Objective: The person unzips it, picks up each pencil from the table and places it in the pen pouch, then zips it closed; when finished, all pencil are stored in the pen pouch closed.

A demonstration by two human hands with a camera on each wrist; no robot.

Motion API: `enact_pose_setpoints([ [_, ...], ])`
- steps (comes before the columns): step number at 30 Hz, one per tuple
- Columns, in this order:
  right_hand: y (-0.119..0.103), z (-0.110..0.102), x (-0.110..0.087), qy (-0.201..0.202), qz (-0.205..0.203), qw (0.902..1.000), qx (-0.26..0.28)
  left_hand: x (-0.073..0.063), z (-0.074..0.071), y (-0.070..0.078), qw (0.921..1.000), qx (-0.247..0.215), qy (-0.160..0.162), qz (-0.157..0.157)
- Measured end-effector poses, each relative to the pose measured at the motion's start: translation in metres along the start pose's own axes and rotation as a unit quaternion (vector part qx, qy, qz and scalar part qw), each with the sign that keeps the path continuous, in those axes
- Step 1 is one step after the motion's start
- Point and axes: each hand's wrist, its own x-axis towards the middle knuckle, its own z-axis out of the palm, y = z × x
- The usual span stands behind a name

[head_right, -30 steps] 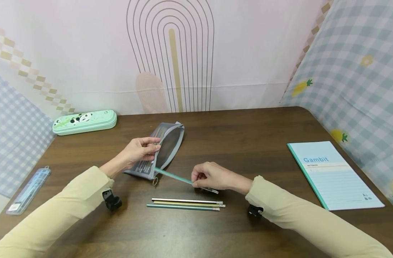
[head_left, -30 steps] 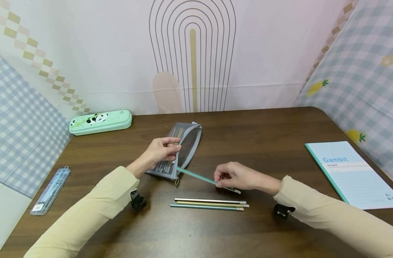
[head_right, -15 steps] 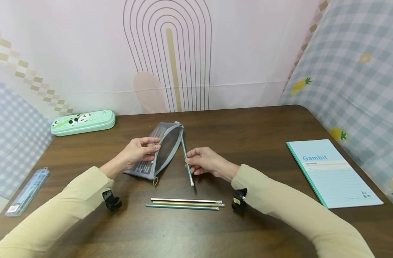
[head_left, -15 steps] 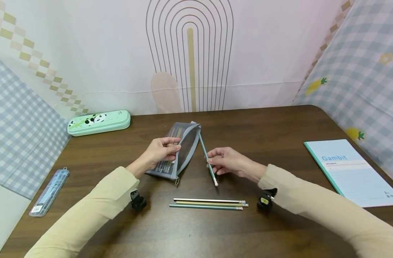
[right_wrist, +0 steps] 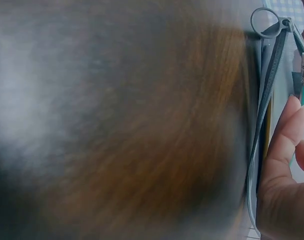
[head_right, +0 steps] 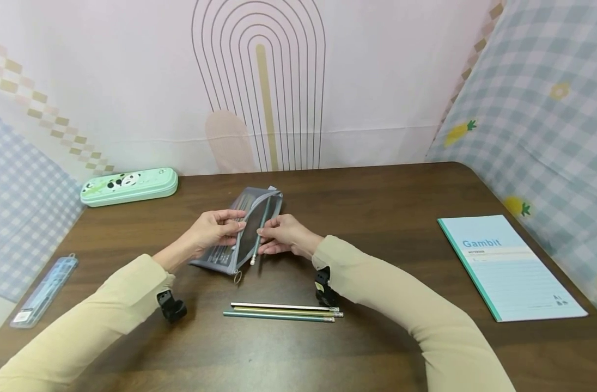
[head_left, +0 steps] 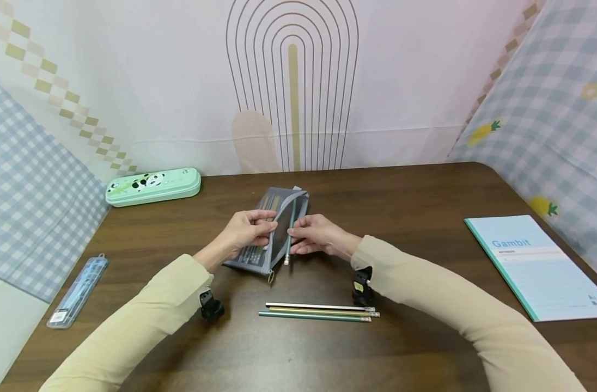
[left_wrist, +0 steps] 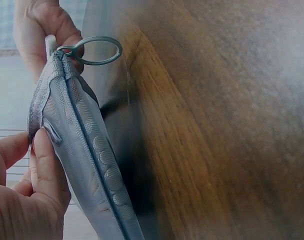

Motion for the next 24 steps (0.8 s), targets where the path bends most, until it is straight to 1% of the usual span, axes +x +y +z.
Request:
enact_pose_setpoints([
  [7,-0.004,0.009,0.008,0.003,0.019,0.9993,0.032,0.0,0.001,0.0,1.0,0.002,-0.006,0.002],
  [10,-0.006,0.01,0.007,0.003,0.023,0.9984,0.051,0.0,0.001,0.0,1.0,0.004,-0.008,0.003],
  [13,-0.005,0.007,0.002,-0.003,0.021,0.9986,0.049,0.001,0.001,0.0,1.0,0.004,-0.006,0.002],
  [15,-0.003,0.004,-0.003,-0.01,0.013,0.9993,0.032,0.001,0.001,0.0,1.0,0.002,-0.004,0.003],
  [19,0.004,-0.005,-0.019,-0.028,-0.011,0.9993,-0.022,0.001,0.002,0.0,1.0,-0.004,-0.002,0.006],
  [21,0.01,-0.01,-0.028,-0.043,-0.024,0.9973,-0.054,0.0,0.002,-0.001,1.0,-0.005,-0.001,0.005],
  [24,0.018,-0.018,-0.042,-0.062,-0.036,0.9918,-0.106,-0.001,0.002,0.0,1.0,-0.005,-0.001,0.005],
])
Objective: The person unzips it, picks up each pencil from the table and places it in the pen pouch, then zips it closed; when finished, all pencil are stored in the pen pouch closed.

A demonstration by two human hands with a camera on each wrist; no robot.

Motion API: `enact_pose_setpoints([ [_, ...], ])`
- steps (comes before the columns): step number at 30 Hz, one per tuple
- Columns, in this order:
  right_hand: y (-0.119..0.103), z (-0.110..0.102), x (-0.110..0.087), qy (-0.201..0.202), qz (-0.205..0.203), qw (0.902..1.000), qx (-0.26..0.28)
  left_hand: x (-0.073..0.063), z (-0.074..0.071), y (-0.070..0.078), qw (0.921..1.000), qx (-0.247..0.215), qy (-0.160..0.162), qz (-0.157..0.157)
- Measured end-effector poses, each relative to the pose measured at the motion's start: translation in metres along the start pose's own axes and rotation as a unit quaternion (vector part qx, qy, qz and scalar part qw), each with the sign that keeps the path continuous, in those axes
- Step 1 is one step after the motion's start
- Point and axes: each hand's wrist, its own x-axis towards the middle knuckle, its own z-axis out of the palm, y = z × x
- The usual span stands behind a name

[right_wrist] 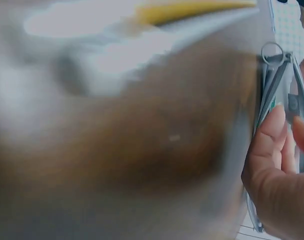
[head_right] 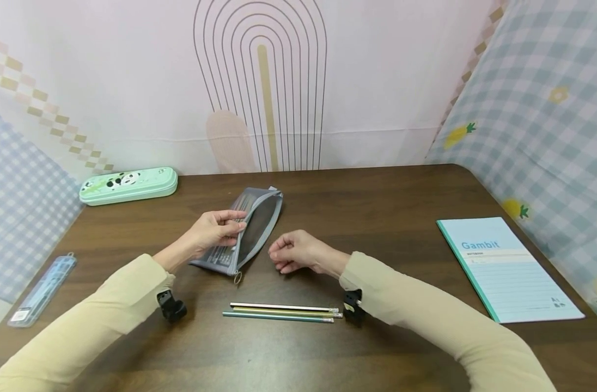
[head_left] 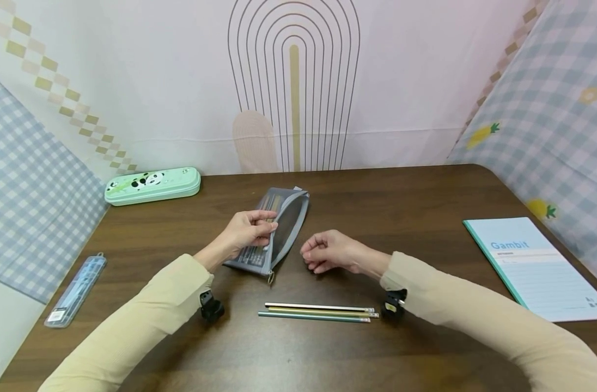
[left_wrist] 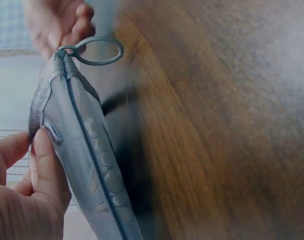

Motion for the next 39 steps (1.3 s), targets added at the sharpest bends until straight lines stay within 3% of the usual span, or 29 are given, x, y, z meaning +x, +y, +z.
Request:
enact_pose_setpoints([
  [8,0.023,-0.004,-0.033,-0.047,-0.023,0.9919,-0.115,0.0,0.0,-0.002,0.9999,0.006,-0.007,0.007],
  [16,0.033,0.006,-0.043,-0.083,-0.105,0.9725,-0.191,0.0,0.0,-0.001,1.0,0.002,-0.001,0.004],
  [32,0.028,0.017,-0.049,-0.051,-0.149,0.9147,-0.372,0.0,0.001,-0.002,1.0,-0.002,-0.002,0.0],
  [39,0.027,0.02,-0.052,-0.041,-0.139,0.904,-0.402,0.0,0.001,-0.003,1.0,-0.003,-0.007,0.004],
])
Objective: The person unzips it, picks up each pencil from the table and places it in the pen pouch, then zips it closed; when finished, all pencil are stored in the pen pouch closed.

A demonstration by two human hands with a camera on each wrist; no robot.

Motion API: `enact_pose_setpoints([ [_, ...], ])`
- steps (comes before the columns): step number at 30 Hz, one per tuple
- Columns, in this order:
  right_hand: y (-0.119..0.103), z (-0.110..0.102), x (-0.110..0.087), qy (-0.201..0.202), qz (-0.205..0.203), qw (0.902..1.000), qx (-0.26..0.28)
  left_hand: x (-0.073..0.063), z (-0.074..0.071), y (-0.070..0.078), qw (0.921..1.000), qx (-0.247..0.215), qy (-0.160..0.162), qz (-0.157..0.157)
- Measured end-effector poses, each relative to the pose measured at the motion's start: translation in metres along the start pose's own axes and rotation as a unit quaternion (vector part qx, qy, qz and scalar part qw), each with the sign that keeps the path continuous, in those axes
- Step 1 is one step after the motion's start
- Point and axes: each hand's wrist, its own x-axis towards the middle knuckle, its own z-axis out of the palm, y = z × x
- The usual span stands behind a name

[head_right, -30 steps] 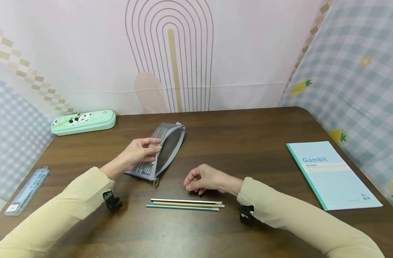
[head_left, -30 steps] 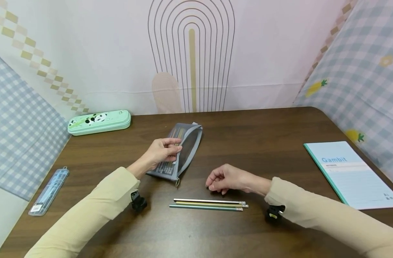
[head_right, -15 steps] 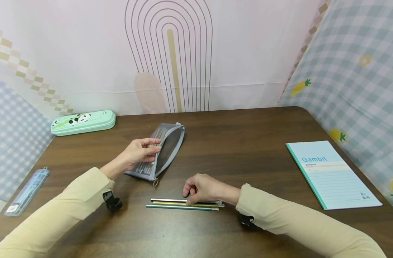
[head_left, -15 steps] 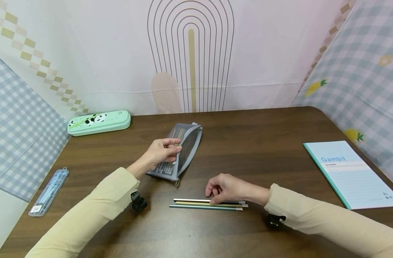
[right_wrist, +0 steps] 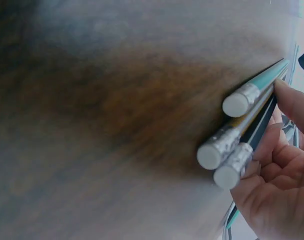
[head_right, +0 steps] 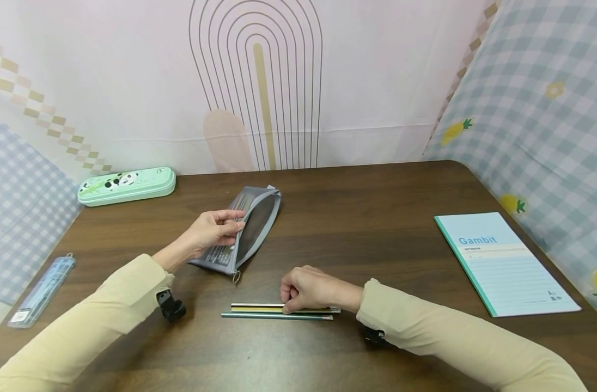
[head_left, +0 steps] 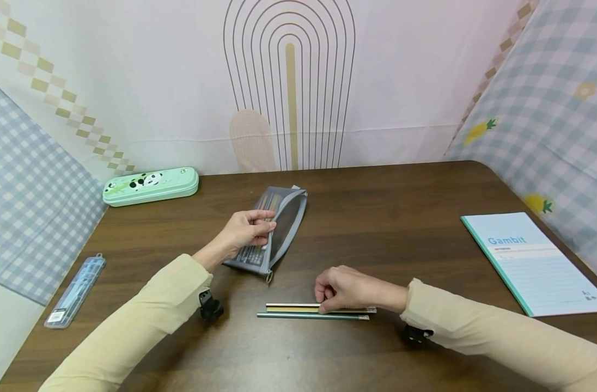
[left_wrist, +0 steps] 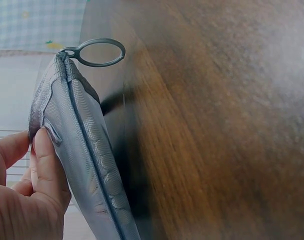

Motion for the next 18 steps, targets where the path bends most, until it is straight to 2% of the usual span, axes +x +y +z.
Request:
enact_pose_setpoints([
  [5,0.003,-0.001,0.0,-0.001,-0.015,0.9998,0.015,0.0,0.0,-0.001,1.0,0.0,0.0,-0.006],
  [9,0.008,-0.007,0.0,0.003,-0.04,0.9966,0.072,-0.001,0.001,-0.001,0.9999,0.001,-0.001,-0.011],
  [12,0.009,-0.017,0.001,0.03,-0.044,0.9908,0.124,-0.001,0.0,-0.001,0.9999,0.005,-0.002,-0.01],
  [16,0.008,-0.03,0.007,0.089,0.001,0.975,0.204,-0.001,0.0,0.0,1.0,0.008,-0.003,-0.005],
  [18,0.007,-0.035,0.014,0.114,0.037,0.9598,0.254,-0.001,0.0,0.0,1.0,0.006,-0.001,-0.004],
])
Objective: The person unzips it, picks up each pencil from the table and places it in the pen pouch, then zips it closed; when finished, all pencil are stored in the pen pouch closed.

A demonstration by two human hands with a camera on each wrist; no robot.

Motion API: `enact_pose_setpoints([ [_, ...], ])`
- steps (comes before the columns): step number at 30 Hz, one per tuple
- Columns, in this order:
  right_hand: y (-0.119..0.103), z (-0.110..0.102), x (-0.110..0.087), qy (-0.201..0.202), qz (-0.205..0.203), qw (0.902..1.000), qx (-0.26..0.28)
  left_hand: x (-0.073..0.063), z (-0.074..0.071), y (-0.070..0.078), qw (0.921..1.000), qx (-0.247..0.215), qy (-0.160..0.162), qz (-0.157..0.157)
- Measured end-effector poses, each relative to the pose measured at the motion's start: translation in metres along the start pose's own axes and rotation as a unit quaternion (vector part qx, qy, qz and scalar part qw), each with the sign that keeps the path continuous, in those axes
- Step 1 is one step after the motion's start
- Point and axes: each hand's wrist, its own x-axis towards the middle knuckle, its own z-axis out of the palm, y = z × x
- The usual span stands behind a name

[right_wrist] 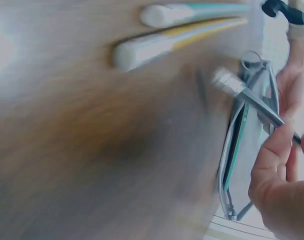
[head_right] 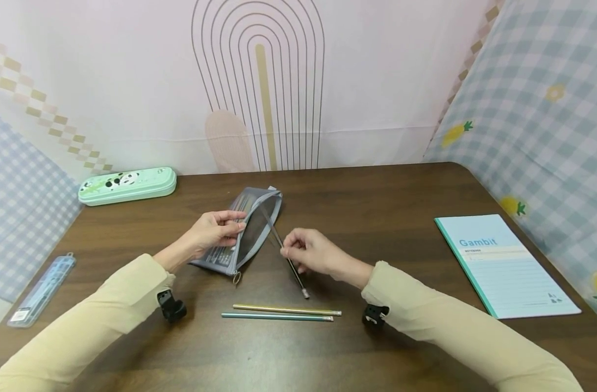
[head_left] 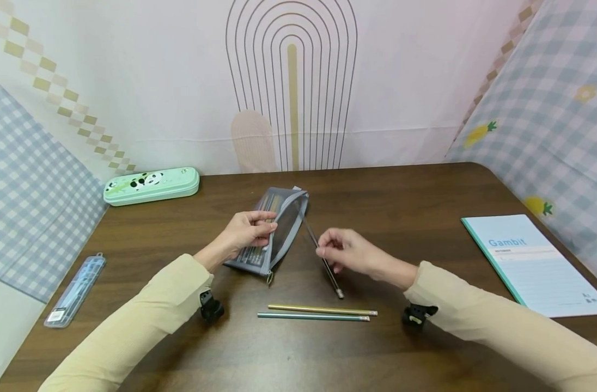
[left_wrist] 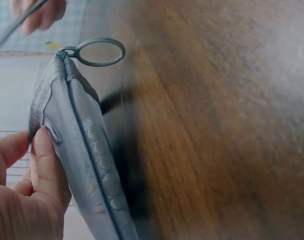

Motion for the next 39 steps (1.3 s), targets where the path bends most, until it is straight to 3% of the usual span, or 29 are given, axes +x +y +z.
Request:
enact_pose_setpoints([
  [3,-0.003,0.0,0.012,0.026,0.057,0.9955,0.071,0.0,0.0,0.0,1.0,-0.002,-0.001,0.002],
  [7,-0.003,0.003,0.028,0.021,0.124,0.981,0.147,0.0,0.0,-0.001,1.0,-0.003,0.0,0.003],
  [13,0.001,0.009,0.052,0.001,0.183,0.9634,0.196,0.001,0.0,-0.001,1.0,0.0,0.0,0.003],
  [27,0.0,0.014,0.099,0.028,0.211,0.9463,0.244,0.001,0.0,0.001,1.0,0.0,0.002,-0.002],
  [34,-0.003,0.019,0.106,0.019,0.214,0.9415,0.26,0.002,0.0,0.002,1.0,0.002,-0.003,-0.005],
  [39,-0.004,0.019,0.101,0.008,0.214,0.9399,0.266,0.002,0.0,0.003,1.0,-0.004,-0.003,-0.006],
])
